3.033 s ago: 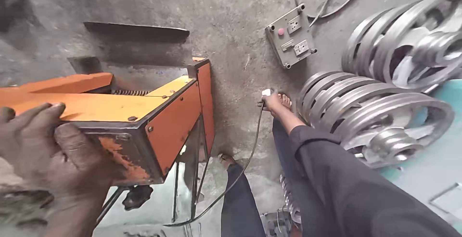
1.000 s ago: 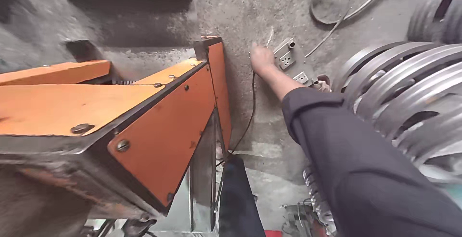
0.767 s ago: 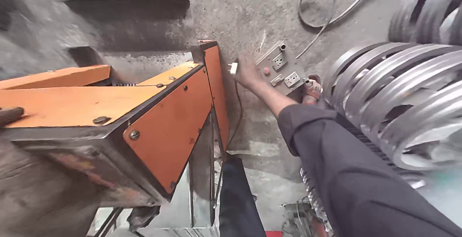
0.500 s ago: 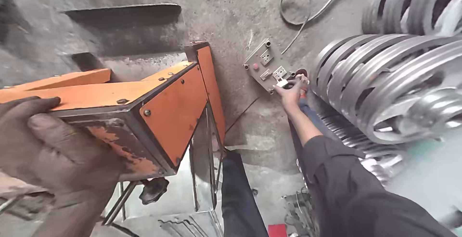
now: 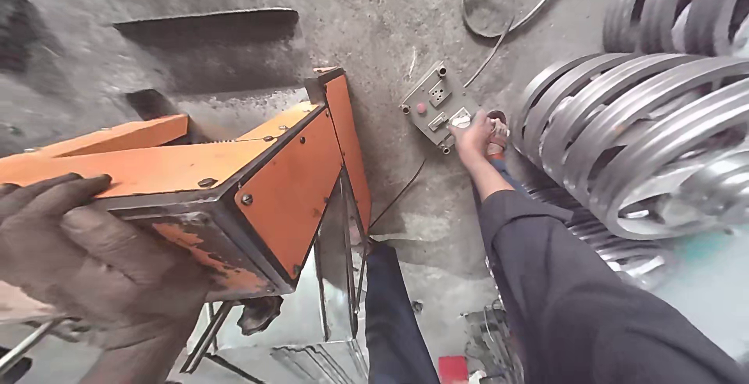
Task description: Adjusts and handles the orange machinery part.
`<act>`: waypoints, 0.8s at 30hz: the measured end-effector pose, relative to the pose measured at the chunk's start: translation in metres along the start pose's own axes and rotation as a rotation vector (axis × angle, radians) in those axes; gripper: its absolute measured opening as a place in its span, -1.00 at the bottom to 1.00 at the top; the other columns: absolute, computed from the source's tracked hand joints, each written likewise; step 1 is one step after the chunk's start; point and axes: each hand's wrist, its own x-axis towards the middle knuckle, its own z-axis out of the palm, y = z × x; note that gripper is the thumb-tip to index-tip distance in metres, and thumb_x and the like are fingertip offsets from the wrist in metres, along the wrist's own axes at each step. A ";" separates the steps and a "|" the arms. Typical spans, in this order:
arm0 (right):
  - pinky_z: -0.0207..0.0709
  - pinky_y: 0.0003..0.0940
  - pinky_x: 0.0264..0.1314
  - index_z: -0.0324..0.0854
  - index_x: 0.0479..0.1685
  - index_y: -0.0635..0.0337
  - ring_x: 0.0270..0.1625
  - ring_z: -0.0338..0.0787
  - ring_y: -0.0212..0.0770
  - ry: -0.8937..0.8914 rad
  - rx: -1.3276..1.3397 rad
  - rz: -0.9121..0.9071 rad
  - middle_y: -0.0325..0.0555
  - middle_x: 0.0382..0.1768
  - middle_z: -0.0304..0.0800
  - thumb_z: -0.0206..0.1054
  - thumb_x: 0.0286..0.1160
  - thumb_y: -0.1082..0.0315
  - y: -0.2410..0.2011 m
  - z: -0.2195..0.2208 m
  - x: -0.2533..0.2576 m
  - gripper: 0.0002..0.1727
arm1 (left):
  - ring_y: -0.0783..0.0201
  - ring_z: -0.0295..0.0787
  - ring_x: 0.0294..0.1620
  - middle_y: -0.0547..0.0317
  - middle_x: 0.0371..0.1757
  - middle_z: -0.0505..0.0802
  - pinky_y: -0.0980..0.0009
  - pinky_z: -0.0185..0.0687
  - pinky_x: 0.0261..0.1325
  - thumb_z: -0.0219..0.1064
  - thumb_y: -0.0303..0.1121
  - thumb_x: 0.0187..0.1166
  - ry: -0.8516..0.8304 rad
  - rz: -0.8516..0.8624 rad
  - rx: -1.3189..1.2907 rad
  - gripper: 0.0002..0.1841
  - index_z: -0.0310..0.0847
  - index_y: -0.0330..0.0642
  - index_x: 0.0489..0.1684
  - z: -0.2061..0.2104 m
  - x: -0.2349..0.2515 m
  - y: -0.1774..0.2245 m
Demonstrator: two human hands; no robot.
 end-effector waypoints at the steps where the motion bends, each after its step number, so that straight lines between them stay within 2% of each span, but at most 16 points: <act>1: 0.42 0.27 0.56 0.29 0.70 0.30 0.62 0.49 0.32 0.051 -0.009 -0.011 0.38 0.60 0.41 0.67 0.30 0.17 0.009 0.014 0.019 -0.06 | 0.03 0.37 0.72 -0.06 0.57 0.63 0.07 0.13 0.80 -0.13 -0.20 0.89 0.003 -0.003 0.019 -0.54 0.57 -0.22 0.47 0.001 0.000 -0.002; 3: 0.58 0.30 0.38 0.38 0.66 0.15 0.50 0.61 0.32 0.178 -0.008 -0.038 0.32 0.53 0.50 0.76 0.10 0.17 0.025 0.040 0.052 -0.02 | -0.02 0.38 0.71 -0.08 0.54 0.66 0.02 0.09 0.81 -0.11 -0.23 0.89 0.019 0.017 0.030 -0.55 0.61 -0.24 0.43 0.003 0.002 -0.004; 6: 0.54 0.38 0.40 0.30 0.74 0.06 0.54 0.56 0.37 0.167 -0.051 -0.028 0.33 0.59 0.44 0.73 0.14 0.11 0.026 0.052 0.061 0.02 | -0.14 0.34 0.73 -0.22 0.53 0.64 -0.08 -0.01 0.87 -0.13 -0.22 0.86 0.001 0.005 -0.024 -0.52 0.58 -0.38 0.39 0.003 0.003 0.000; 9: 0.55 0.43 0.35 0.28 0.68 0.19 0.48 0.60 0.44 0.155 -0.061 -0.057 0.43 0.51 0.49 0.73 0.14 0.03 0.024 0.048 0.056 0.04 | -0.17 0.31 0.72 -0.24 0.48 0.66 -0.09 -0.01 0.84 -0.17 -0.23 0.83 0.067 0.027 -0.002 -0.52 0.62 -0.34 0.29 -0.001 0.014 0.020; 11: 0.53 0.44 0.36 0.18 0.72 0.26 0.48 0.60 0.46 0.124 -0.067 -0.058 0.50 0.49 0.50 0.74 0.13 -0.06 0.026 0.040 0.051 0.14 | -0.15 0.33 0.71 -0.17 0.45 0.69 -0.14 -0.02 0.81 -0.18 -0.21 0.81 0.099 0.027 0.026 -0.52 0.66 -0.25 0.26 0.001 0.017 0.025; 14: 0.40 0.49 0.46 0.16 0.79 0.16 0.56 0.52 0.47 0.054 -0.036 -0.061 0.49 0.55 0.45 0.75 0.09 -0.09 0.045 0.030 0.024 0.19 | -0.17 0.35 0.69 -0.13 0.41 0.70 -0.22 -0.03 0.80 -0.16 -0.20 0.77 0.103 0.001 0.067 -0.54 0.67 -0.20 0.22 -0.001 0.017 0.036; 16: 0.41 0.37 0.54 0.26 0.74 0.19 0.55 0.56 0.38 -0.023 -0.113 -0.112 0.41 0.51 0.54 0.68 0.18 -0.08 0.057 0.022 -0.007 0.07 | -0.17 0.34 0.70 -0.11 0.43 0.71 -0.23 -0.04 0.79 -0.12 -0.16 0.77 0.093 -0.031 0.092 -0.54 0.68 -0.19 0.24 -0.003 0.018 0.042; 19: 0.45 0.33 0.54 0.45 0.62 0.22 0.48 0.65 0.32 -0.281 -0.301 -0.288 0.34 0.42 0.66 0.59 0.37 0.05 0.093 0.010 -0.069 -0.19 | -0.18 0.25 0.76 -0.09 0.51 0.65 -0.29 -0.09 0.78 -0.07 -0.09 0.79 0.032 -0.080 0.080 -0.54 0.64 -0.13 0.35 -0.009 0.016 0.050; 21: 0.49 0.32 0.51 0.52 0.58 0.15 0.41 0.72 0.28 -0.441 -0.488 -0.408 0.27 0.33 0.74 0.54 0.46 0.07 0.121 -0.001 -0.119 -0.30 | -0.25 0.08 0.85 -0.16 0.67 0.51 -0.37 -0.21 0.82 -0.03 -0.02 0.83 -0.017 -0.086 -0.004 -0.49 0.52 -0.07 0.57 -0.017 0.006 0.052; 22: 0.50 0.31 0.50 0.56 0.55 0.10 0.38 0.75 0.23 -0.487 -0.566 -0.463 0.22 0.30 0.78 0.53 0.48 0.05 0.130 -0.009 -0.143 -0.35 | -0.24 -0.02 0.89 -0.13 0.78 0.39 -0.37 -0.23 0.83 0.00 0.01 0.83 -0.055 -0.113 -0.049 -0.46 0.42 0.02 0.70 -0.027 0.003 0.054; 24: 0.55 0.25 0.47 0.64 0.47 0.03 0.31 0.80 0.13 -0.466 -0.626 -0.508 0.11 0.22 0.84 0.54 0.47 0.02 0.155 -0.032 -0.190 -0.41 | -0.13 -0.29 0.96 0.06 0.98 -0.16 -0.29 -0.14 0.85 0.06 0.06 0.81 -0.338 -0.193 -0.081 -0.31 -0.09 0.31 0.93 -0.081 -0.004 0.071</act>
